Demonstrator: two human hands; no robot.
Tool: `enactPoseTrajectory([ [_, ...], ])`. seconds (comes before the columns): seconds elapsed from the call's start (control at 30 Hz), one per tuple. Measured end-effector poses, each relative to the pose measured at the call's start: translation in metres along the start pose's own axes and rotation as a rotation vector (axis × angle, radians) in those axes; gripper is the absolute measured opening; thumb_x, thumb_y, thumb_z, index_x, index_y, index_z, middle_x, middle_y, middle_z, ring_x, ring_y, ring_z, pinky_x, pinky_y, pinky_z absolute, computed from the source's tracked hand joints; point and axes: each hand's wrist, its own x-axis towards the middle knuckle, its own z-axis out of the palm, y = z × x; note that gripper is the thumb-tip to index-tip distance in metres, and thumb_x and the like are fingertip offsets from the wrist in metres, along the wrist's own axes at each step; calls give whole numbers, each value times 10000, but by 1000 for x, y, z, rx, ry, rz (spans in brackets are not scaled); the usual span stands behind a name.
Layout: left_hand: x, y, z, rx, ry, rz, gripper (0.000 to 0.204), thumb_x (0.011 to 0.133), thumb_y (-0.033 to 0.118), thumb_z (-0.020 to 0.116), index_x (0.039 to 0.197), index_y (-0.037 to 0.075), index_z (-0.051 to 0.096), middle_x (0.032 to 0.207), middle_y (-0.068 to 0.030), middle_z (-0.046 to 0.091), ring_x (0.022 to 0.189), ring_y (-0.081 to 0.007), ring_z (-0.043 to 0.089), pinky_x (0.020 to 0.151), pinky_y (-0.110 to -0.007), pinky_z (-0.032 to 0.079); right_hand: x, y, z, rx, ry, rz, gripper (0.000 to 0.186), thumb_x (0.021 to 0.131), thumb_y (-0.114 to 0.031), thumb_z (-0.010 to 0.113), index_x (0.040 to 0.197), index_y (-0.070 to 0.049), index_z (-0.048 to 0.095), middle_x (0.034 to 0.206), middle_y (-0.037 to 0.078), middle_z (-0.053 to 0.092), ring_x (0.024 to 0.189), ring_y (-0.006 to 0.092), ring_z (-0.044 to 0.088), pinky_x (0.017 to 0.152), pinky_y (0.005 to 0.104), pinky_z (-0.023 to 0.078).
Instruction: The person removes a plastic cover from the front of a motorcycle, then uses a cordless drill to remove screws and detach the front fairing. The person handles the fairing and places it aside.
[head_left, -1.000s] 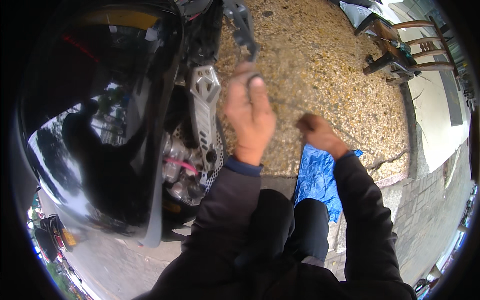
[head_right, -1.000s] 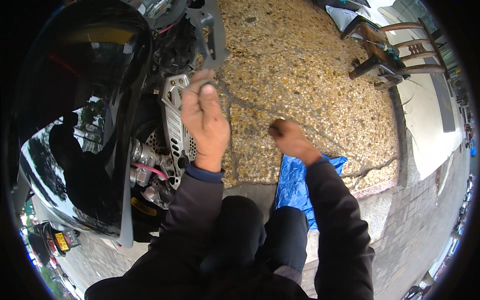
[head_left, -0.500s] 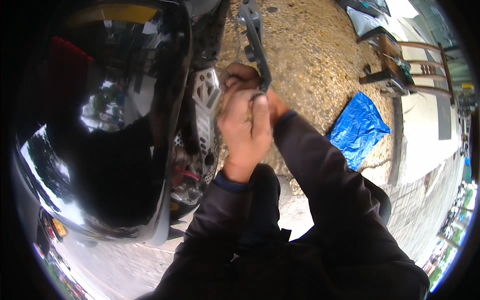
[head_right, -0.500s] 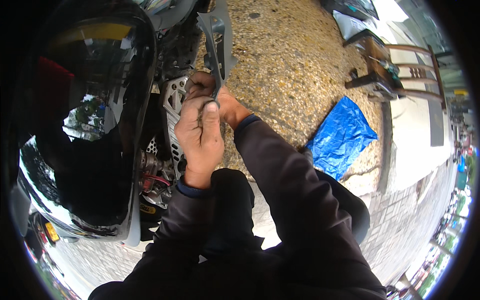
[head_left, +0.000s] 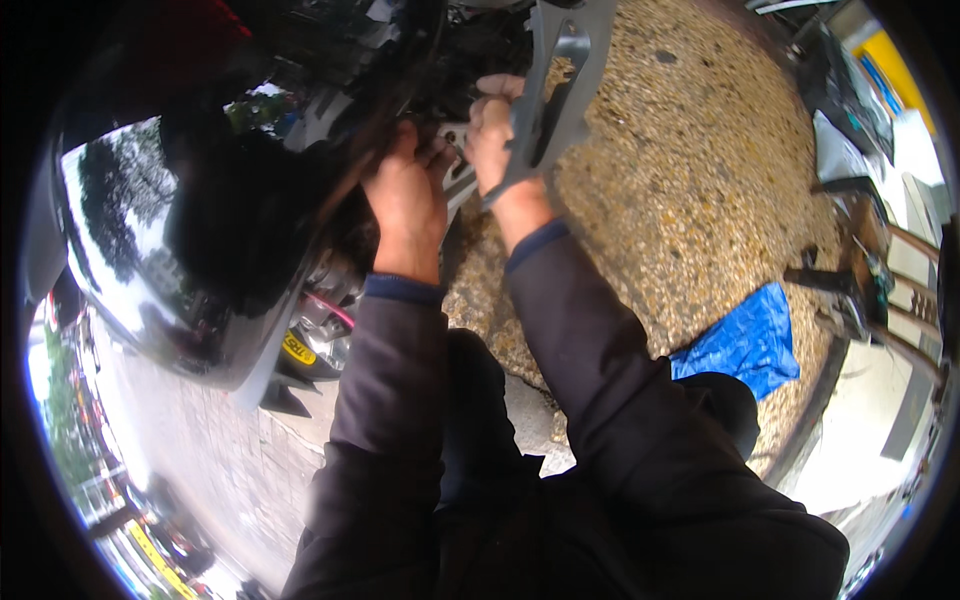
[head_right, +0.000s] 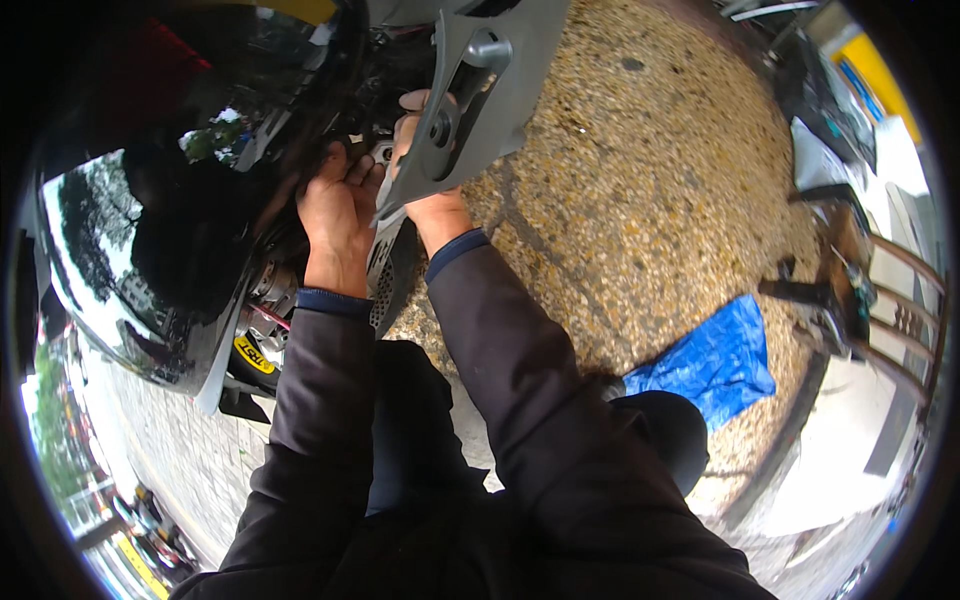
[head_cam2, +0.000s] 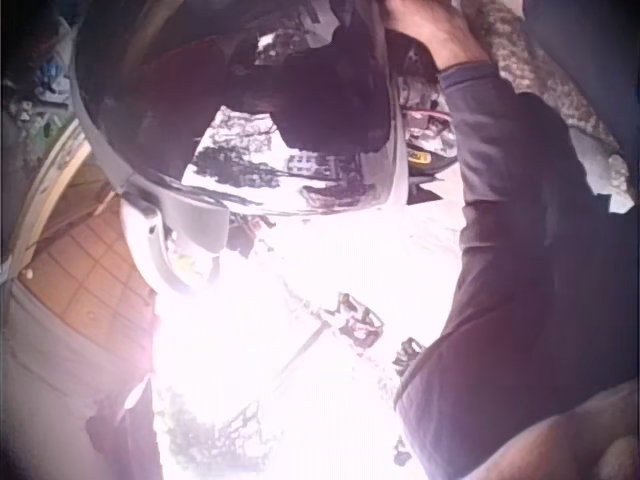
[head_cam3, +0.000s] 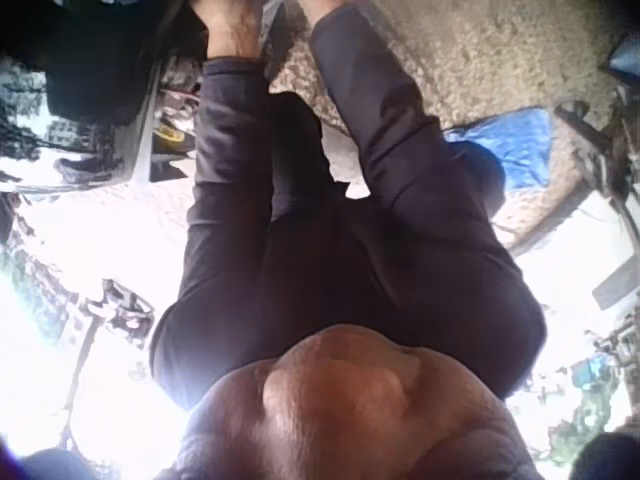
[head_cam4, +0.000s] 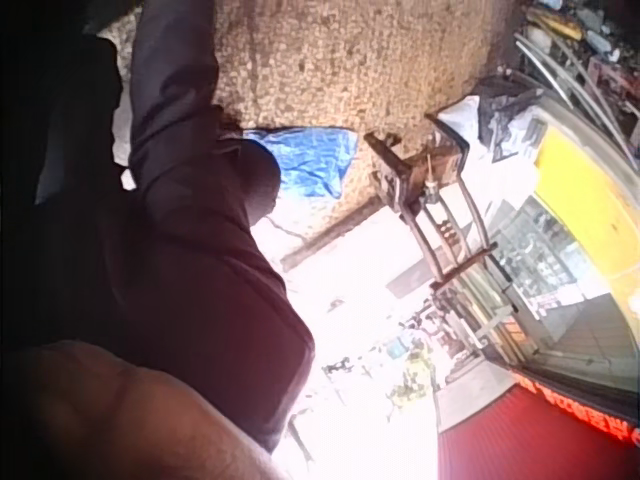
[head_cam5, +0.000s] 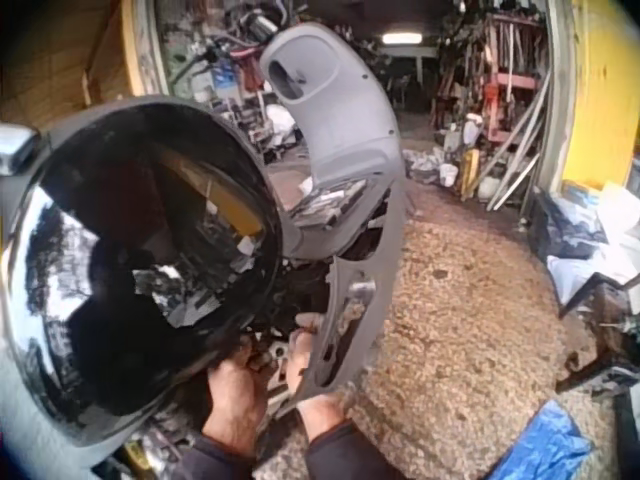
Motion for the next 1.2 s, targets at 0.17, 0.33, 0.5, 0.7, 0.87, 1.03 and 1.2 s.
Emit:
enactPoseTrajectory([
  [0.17,14,-5,0,-29,68,90,203,961,112,553,1138,17,586,952,-130,664,822,-271,679,689,-381,569,5,20,11,-275,-112,-159,124,945,-83,498,944,-13,599,972,119,610,893,255,591,796,342,475],
  [0.33,6,-5,11,99,193,250,185,933,78,567,1092,4,626,942,-119,669,778,-236,663,709,-374,542,-3,13,14,-306,-133,-135,188,938,-132,535,950,3,666,979,196,632,950,354,616,834,417,498],
  [0.5,-2,-8,20,140,233,318,187,910,13,549,1061,-58,633,878,-117,666,735,-195,628,667,-303,508,6,32,21,94,-132,179,207,935,-121,517,1080,2,599,968,148,609,902,249,614,729,359,524],
  [0.7,-5,-7,13,27,130,298,174,938,85,537,1033,-20,638,885,-106,661,762,-207,632,733,-335,518,6,41,17,119,-233,84,261,959,-128,481,1177,10,518,994,129,586,845,201,608,684,307,538],
  [0.87,-9,-7,12,-54,61,213,130,952,102,520,925,22,619,851,-69,626,771,-181,608,747,-326,500,4,19,18,-106,-220,66,250,991,-216,508,1133,-14,548,1007,70,592,914,164,595,728,290,513],
  [1.03,-6,-8,9,-53,23,162,133,953,96,523,854,53,600,810,-47,599,744,-167,594,730,-314,494,2,3,21,51,-198,371,280,1000,-293,530,1091,-32,574,1022,23,606,899,137,602,669,286,524],
  [1.2,-2,-8,7,-23,43,167,118,955,86,539,882,46,622,813,-63,617,714,-170,596,709,-311,493,3,1,25,192,-143,498,276,977,-241,564,1126,-9,572,980,87,592,829,161,585,614,270,504],
])
